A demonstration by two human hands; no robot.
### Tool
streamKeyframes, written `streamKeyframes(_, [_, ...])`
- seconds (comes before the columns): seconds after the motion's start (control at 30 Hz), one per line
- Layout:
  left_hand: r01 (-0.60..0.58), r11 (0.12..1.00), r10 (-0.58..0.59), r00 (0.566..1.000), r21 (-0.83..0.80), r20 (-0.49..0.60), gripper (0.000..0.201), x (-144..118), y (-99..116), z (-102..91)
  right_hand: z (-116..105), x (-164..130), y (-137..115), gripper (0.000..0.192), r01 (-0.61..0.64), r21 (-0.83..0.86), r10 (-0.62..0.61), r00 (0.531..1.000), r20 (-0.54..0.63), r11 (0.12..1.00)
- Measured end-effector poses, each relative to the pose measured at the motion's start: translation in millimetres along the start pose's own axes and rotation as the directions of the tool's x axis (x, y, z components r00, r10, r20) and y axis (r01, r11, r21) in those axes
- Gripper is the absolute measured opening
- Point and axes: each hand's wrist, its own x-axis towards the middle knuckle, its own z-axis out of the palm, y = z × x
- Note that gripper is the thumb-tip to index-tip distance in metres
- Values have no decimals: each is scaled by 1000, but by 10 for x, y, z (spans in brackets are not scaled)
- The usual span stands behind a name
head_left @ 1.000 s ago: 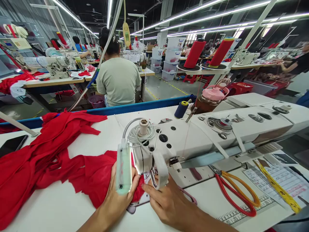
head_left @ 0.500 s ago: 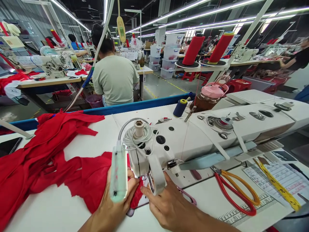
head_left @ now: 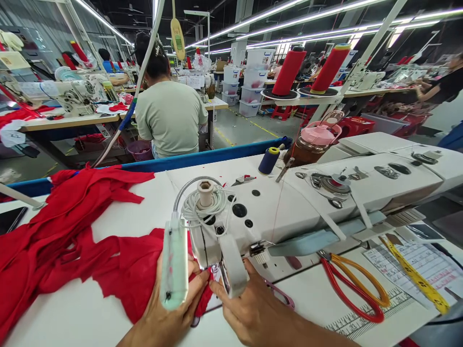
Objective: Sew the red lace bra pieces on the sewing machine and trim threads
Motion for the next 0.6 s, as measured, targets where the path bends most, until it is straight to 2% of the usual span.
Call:
streamKeyframes(0.13, [-35, 999, 34, 998, 20, 58, 50, 36, 32, 13, -5, 2, -6, 19, 10, -2, -10, 1000, 1, 1000])
streamKeyframes(0.4, [-39, 999, 38, 999, 32, 11, 42, 50, 61, 52, 9, -10, -15, 18, 5, -44, -4, 1000, 17, 999])
streamKeyframes(0.6, [-19, 999, 19, 1000, 39, 16, 41, 65, 83, 37, -15, -14, -19, 22, 3, -47, -2, 1000, 29, 999])
